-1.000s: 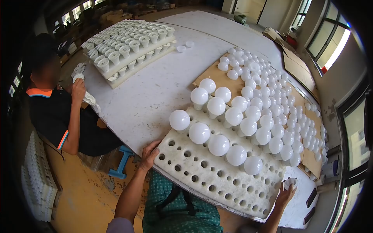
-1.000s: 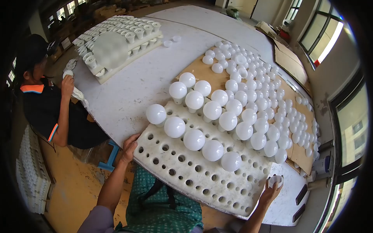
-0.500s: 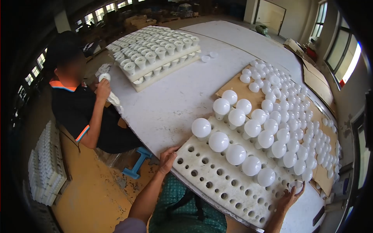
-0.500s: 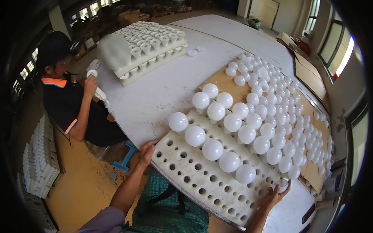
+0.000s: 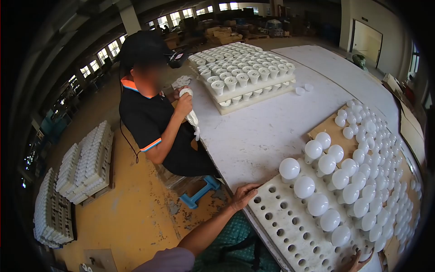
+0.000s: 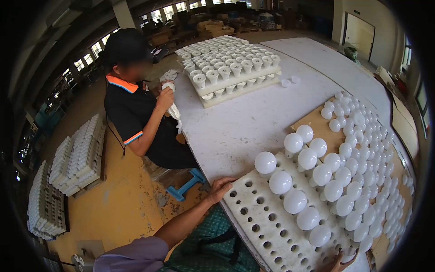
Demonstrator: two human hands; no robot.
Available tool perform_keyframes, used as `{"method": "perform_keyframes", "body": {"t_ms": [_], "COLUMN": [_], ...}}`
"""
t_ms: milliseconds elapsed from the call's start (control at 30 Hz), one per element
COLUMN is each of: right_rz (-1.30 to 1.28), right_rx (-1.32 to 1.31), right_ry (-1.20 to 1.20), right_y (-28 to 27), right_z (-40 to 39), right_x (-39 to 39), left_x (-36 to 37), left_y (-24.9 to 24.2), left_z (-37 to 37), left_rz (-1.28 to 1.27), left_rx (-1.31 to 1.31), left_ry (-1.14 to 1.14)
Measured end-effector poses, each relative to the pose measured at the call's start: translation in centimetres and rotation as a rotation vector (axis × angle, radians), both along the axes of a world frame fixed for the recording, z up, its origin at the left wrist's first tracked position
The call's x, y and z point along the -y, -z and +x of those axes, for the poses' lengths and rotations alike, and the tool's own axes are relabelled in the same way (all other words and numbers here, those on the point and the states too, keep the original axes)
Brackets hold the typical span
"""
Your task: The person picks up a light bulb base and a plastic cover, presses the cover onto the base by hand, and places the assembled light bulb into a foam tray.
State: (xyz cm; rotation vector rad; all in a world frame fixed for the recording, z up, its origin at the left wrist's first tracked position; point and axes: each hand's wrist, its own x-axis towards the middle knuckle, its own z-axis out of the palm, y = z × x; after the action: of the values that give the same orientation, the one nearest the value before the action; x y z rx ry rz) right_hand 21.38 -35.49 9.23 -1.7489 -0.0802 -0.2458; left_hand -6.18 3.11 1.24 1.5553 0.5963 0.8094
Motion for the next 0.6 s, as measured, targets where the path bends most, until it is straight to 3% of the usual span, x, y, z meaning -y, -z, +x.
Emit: {"method": "perform_keyframes", "body": {"t_ms": [367,500,600], "right_rz": [-0.007,0.008,0.008], "right_rx": [0.002,0.005,0.002], "right_ry": [-0.025,-0.026,-0.02], "right_y": [0.2,0.4,0.4], "right_z": [0.3,0.6,0.7], "right_x": [0.1,0.6,1.0], "left_x": [0.0,-1.2,-2.7], "left_y": [1.0,0.7,1.3], "left_z": [0.1,-0.5,-1.5], "left_rz": [0.021,-0.103,0.076], "left_rx": [0.001,0.039,0.052], "left_ry": [-0.03,0.024,-0.212]}}
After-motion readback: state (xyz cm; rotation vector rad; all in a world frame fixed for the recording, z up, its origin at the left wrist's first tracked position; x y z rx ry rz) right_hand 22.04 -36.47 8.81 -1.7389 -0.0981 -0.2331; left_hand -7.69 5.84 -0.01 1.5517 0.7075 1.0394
